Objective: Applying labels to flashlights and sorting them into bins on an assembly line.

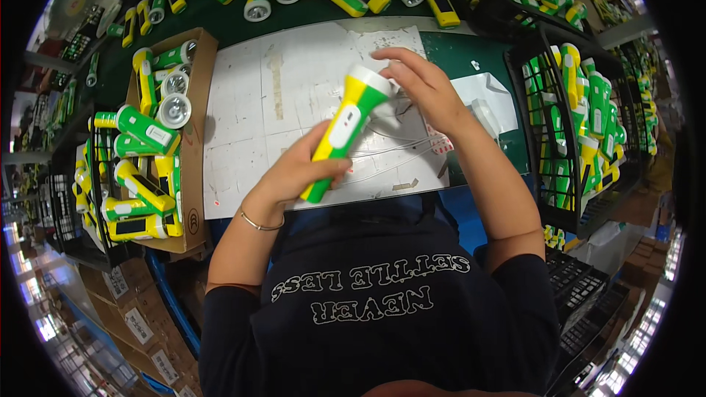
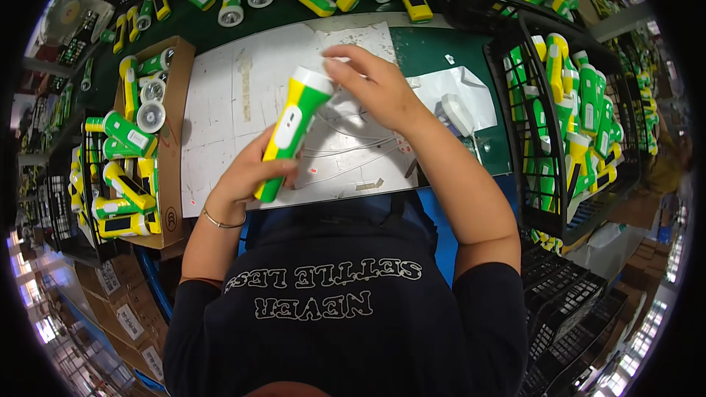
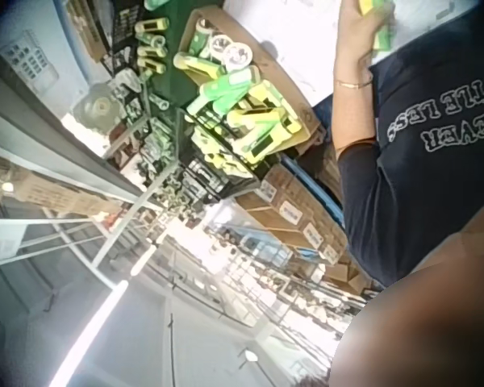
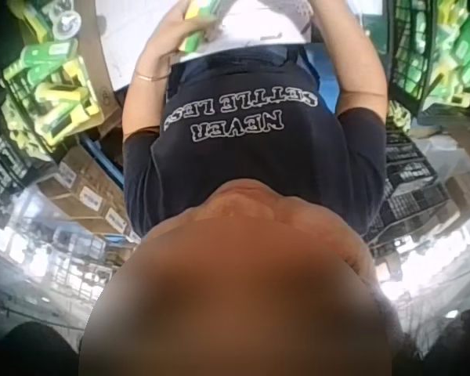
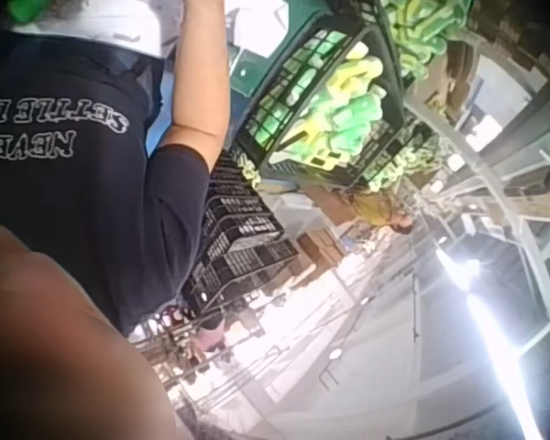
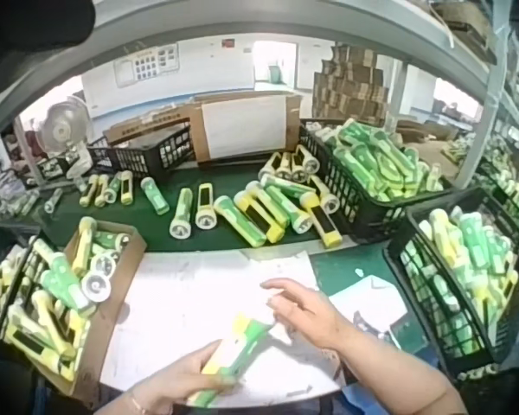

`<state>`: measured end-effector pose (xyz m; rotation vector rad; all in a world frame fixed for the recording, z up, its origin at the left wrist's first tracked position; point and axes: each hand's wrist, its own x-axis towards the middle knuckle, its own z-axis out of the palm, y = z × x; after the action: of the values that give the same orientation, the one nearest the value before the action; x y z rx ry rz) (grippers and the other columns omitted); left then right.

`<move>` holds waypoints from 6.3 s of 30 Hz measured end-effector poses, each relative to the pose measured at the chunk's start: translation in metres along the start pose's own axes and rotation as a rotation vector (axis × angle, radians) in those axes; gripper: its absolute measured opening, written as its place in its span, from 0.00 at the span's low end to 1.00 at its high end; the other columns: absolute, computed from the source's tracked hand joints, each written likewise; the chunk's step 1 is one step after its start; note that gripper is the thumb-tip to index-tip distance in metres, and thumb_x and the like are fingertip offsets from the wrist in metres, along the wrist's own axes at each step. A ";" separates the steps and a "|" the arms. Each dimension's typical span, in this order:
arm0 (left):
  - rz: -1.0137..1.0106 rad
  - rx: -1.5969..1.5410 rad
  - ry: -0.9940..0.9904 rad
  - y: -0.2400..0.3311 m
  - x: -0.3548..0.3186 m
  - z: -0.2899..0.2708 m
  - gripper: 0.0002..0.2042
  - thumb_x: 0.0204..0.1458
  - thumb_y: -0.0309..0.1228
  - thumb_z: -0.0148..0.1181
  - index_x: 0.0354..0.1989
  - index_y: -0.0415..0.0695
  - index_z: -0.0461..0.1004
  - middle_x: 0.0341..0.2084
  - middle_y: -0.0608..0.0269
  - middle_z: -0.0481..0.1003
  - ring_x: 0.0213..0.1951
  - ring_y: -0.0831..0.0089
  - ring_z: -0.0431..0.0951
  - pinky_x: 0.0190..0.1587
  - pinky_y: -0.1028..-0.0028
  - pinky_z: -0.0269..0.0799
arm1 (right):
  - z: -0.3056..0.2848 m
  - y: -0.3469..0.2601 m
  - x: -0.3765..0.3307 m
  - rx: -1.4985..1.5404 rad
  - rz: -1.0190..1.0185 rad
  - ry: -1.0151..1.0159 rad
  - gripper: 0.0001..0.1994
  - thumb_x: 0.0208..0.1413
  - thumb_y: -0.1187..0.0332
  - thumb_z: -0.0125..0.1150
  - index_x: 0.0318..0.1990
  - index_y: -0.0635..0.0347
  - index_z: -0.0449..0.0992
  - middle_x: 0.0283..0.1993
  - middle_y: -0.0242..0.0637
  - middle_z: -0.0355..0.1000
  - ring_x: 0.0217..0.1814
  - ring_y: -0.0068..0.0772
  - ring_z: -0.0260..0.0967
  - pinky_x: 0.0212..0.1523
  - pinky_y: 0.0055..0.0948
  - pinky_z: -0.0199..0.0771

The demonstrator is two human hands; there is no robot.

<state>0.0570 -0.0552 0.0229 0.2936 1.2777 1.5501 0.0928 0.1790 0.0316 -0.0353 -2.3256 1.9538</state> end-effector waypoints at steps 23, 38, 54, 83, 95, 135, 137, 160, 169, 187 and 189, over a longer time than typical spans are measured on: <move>0.201 0.176 0.128 -0.012 0.018 0.022 0.20 0.54 0.34 0.55 0.51 0.38 0.59 0.33 0.56 0.71 0.34 0.71 0.75 0.37 0.74 0.72 | 0.014 -0.014 0.009 -0.287 0.125 -0.022 0.30 0.55 0.43 0.41 0.31 0.64 0.77 0.26 0.44 0.73 0.32 0.40 0.71 0.37 0.32 0.68; 0.144 -0.478 0.142 -0.011 0.044 0.011 0.18 0.58 0.46 0.44 0.46 0.44 0.63 0.26 0.60 0.70 0.24 0.74 0.70 0.25 0.74 0.70 | 0.051 0.015 -0.069 0.113 0.230 -0.128 0.20 0.58 0.54 0.48 0.25 0.63 0.73 0.18 0.31 0.69 0.22 0.18 0.65 0.25 0.21 0.65; 0.264 -0.381 -0.094 0.004 0.051 0.030 0.28 0.56 0.55 0.38 0.54 0.43 0.60 0.43 0.57 0.68 0.44 0.65 0.70 0.44 0.60 0.70 | 0.048 -0.003 -0.091 -0.111 0.066 0.022 0.17 0.49 0.53 0.59 0.31 0.60 0.74 0.18 0.34 0.67 0.20 0.24 0.65 0.23 0.25 0.64; 0.175 -0.371 -0.044 -0.004 0.037 -0.004 0.17 0.58 0.35 0.44 0.54 0.42 0.61 0.44 0.61 0.67 0.45 0.70 0.70 0.45 0.72 0.69 | -0.133 0.067 0.096 -0.993 0.556 0.403 0.21 0.42 0.54 0.62 0.39 0.61 0.72 0.34 0.43 0.72 0.40 0.39 0.72 0.36 0.35 0.71; 0.133 -0.618 0.031 0.009 0.073 0.020 0.24 0.59 0.47 0.39 0.57 0.43 0.58 0.48 0.50 0.67 0.49 0.61 0.69 0.52 0.63 0.67 | 0.047 0.020 -0.068 1.049 0.618 -0.314 0.13 0.61 0.58 0.44 0.37 0.58 0.65 0.11 0.23 0.51 0.07 0.14 0.40 0.11 0.18 0.37; 0.393 -0.271 0.281 0.004 0.042 -0.002 0.22 0.60 0.49 0.37 0.48 0.41 0.61 0.35 0.56 0.70 0.30 0.74 0.72 0.33 0.75 0.71 | 0.052 -0.020 -0.086 -0.769 -0.776 -0.420 0.12 0.39 0.62 0.64 0.17 0.51 0.65 0.19 0.28 0.58 0.13 0.28 0.57 0.13 0.27 0.56; 0.406 -0.287 0.265 0.004 0.041 0.000 0.23 0.60 0.49 0.38 0.48 0.41 0.60 0.36 0.56 0.70 0.31 0.73 0.72 0.33 0.74 0.71 | 0.052 -0.030 -0.082 -0.712 -0.751 -0.265 0.15 0.37 0.63 0.67 0.15 0.52 0.63 0.17 0.29 0.59 0.13 0.29 0.58 0.13 0.28 0.56; 0.460 1.331 0.279 0.020 -0.015 -0.014 0.21 0.39 0.29 0.61 0.46 0.44 0.66 0.37 0.56 0.73 0.39 0.57 0.73 0.40 0.66 0.71 | -0.005 -0.024 -0.012 -0.283 0.171 -0.366 0.34 0.36 0.67 0.71 0.55 0.58 0.66 0.35 0.25 0.67 0.29 0.12 0.56 0.27 0.14 0.56; 0.220 1.321 0.175 0.034 -0.042 -0.031 0.20 0.40 0.33 0.61 0.42 0.39 0.68 0.33 0.51 0.74 0.37 0.55 0.74 0.41 0.66 0.70 | -0.007 -0.008 -0.011 -0.075 0.151 -0.366 0.34 0.37 0.67 0.72 0.56 0.57 0.66 0.35 0.25 0.64 0.27 0.11 0.55 0.26 0.11 0.56; 0.235 0.157 0.098 -0.005 0.001 -0.026 0.28 0.53 0.33 0.52 0.61 0.40 0.50 0.32 0.62 0.67 0.30 0.78 0.68 0.34 0.77 0.68 | 0.035 0.037 -0.012 -0.072 0.188 -0.073 0.06 0.54 0.72 0.57 0.34 0.64 0.68 0.28 0.25 0.67 0.28 0.11 0.62 0.29 0.13 0.63; 0.247 0.196 0.102 -0.008 0.003 -0.024 0.25 0.57 0.37 0.47 0.60 0.41 0.50 0.34 0.62 0.66 0.31 0.77 0.68 0.33 0.76 0.68 | 0.033 0.025 -0.019 -0.057 0.180 -0.036 0.08 0.53 0.68 0.59 0.33 0.65 0.70 0.27 0.27 0.69 0.28 0.12 0.63 0.29 0.15 0.64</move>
<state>0.0424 -0.0678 0.0060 0.5198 1.5223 1.6651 0.1072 0.1498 0.0000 -0.2236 -2.4799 1.9812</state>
